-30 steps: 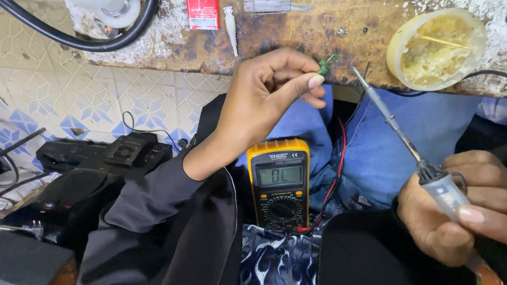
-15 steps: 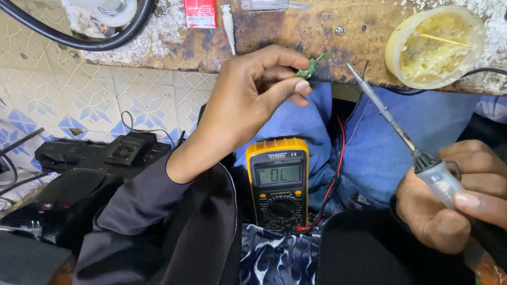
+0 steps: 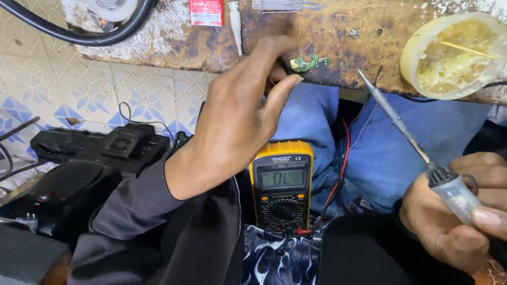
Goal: Soldering a small component onto a circuit board and testing the connection with a multimeter.
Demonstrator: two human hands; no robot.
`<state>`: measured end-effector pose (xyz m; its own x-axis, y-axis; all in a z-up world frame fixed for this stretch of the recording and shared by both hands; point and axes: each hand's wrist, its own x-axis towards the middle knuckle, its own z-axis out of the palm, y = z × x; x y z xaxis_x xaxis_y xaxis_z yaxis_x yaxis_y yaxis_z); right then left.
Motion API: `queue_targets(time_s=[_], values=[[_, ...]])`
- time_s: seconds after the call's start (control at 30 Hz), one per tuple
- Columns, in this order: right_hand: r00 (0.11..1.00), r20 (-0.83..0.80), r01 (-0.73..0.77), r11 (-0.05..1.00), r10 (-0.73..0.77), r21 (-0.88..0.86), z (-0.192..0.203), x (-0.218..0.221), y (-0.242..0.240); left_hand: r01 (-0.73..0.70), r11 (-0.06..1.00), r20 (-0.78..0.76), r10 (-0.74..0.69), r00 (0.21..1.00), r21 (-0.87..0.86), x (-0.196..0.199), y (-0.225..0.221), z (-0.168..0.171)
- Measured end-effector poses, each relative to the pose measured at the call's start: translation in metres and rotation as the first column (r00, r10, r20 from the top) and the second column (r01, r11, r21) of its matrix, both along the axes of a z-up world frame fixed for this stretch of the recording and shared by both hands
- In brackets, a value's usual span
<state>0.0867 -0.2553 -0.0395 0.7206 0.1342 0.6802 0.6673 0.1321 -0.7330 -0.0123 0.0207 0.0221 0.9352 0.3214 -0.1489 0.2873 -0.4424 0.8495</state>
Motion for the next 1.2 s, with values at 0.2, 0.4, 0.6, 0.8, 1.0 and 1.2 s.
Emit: queue_targets(time_s=[0.2, 0.4, 0.6, 0.8, 1.0, 1.2], values=[[0.999, 0.005, 0.051, 0.998, -0.051, 0.037, 0.000, 0.002, 0.006, 0.048, 0.976, 0.092, -0.068, 0.993, 0.212, -0.002, -0.002, -0.006], [0.975, 0.031, 0.215, 0.968, -0.221, 0.132, 0.006, 0.002, 0.031, 0.042, 0.962, 0.126, -0.078, 0.989, 0.269, -0.002, -0.004, -0.015], [0.962, -0.018, 0.269, 0.937, -0.272, 0.223, 0.007, 0.001, 0.042, 0.115, 0.956, 0.037, -0.130, 0.991, 0.271, -0.003, -0.001, -0.023], [0.963, -0.005, 0.262, 0.935, -0.269, 0.238, 0.006, 0.002, 0.041, 0.082, 0.959, 0.063, -0.103, 0.993, 0.272, 0.000, 0.000, -0.022], [0.958, -0.031, 0.281, 0.917, -0.284, 0.283, 0.003, 0.001, 0.034, 0.075, 0.953, 0.079, -0.102, 0.992, 0.293, 0.000, 0.000, -0.022], [0.955, 0.144, 0.234, 0.955, -0.261, 0.183, -0.002, 0.005, 0.032, 0.113, 0.961, 0.042, -0.127, 0.991, 0.253, 0.001, 0.002, -0.021]])
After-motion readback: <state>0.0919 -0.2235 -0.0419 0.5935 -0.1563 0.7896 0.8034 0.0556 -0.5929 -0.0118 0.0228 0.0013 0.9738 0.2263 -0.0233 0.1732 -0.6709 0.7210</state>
